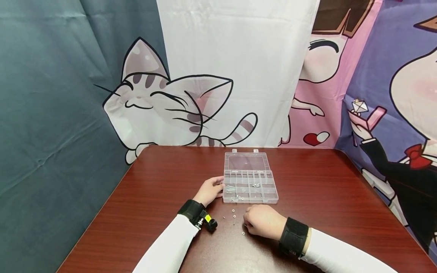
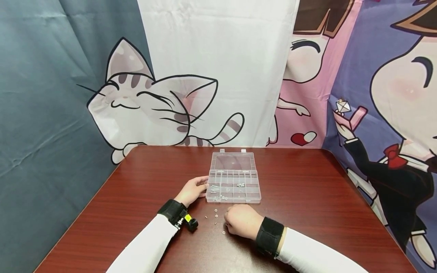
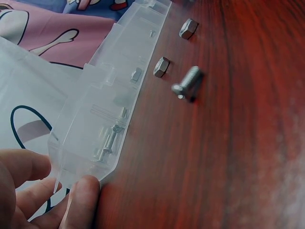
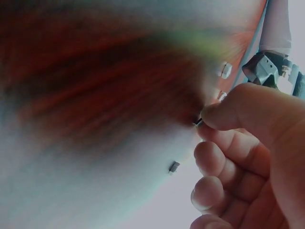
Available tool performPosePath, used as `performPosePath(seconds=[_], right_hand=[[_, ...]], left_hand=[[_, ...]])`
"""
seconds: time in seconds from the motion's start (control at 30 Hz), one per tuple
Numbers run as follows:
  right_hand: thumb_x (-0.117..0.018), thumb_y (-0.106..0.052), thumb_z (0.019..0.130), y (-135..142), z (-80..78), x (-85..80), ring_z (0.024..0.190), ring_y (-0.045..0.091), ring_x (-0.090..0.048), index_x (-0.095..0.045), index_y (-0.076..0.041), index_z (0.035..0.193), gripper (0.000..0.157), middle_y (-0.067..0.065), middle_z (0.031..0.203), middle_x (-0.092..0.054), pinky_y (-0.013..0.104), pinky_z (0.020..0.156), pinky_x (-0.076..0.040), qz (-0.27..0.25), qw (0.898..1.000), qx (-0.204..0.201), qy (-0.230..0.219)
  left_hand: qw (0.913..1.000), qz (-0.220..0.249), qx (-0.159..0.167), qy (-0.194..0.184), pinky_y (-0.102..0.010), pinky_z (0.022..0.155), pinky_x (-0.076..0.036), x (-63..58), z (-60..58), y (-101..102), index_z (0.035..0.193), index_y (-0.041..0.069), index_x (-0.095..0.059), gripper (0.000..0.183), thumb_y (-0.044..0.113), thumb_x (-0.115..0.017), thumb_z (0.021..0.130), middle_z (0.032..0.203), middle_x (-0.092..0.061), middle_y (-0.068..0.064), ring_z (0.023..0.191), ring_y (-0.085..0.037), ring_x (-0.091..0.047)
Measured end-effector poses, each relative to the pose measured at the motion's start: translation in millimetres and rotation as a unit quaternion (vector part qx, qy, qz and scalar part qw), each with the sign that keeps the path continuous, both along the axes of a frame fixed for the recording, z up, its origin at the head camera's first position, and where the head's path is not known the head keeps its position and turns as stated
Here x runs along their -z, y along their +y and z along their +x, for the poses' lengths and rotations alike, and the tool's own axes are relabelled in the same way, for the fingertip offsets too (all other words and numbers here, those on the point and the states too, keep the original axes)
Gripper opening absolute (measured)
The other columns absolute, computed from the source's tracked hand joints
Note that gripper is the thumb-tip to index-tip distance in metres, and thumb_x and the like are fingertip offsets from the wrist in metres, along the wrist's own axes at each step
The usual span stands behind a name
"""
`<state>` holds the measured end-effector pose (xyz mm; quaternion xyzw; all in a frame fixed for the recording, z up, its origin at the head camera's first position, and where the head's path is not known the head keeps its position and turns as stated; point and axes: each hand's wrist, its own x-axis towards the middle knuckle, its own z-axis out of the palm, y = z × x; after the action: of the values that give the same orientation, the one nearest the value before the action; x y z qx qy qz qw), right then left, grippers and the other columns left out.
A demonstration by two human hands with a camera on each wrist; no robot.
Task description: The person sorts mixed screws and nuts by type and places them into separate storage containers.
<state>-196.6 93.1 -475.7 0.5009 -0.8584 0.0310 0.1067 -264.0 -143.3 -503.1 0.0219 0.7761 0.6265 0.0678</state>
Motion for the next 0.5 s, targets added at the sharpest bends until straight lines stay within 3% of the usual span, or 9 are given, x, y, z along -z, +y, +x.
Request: performPosePath(seconds=[0.27,0.5], right_hand=[[-0.077,-0.017,0.072,5.1,-5.0,-10.4,0.054,0.001,-0.038,-0.051,-0.022,0.063,0.028,-0.015,0.063,-0.041,0.018,0.046,-0.032,-0.018,0.998,0.032,-0.052],[-0.073,-0.013,0.075,13.6,-26.9,-18.1,0.057,0.003,-0.040,-0.055,-0.020,0.067,0.020,-0.013,0.065,-0.043,0.021,0.048,-0.037,-0.062,0.994,0.071,-0.051]], left_hand=[[0.9999,0.010,0.011,-0.001,-0.037,0.085,-0.059,-29.0,17.0,3.6,0.143,-0.010,-0.044,0.045,0.002,-0.053,0.100,0.139,-0.049,-0.033,0.120,-0.041,-0.057],[0.9999,0.006,0.010,0.004,-0.037,0.084,-0.059,-32.0,20.4,4.0,0.142,-0.010,-0.045,0.045,0.002,-0.053,0.100,0.138,-0.049,-0.033,0.119,-0.041,-0.057]])
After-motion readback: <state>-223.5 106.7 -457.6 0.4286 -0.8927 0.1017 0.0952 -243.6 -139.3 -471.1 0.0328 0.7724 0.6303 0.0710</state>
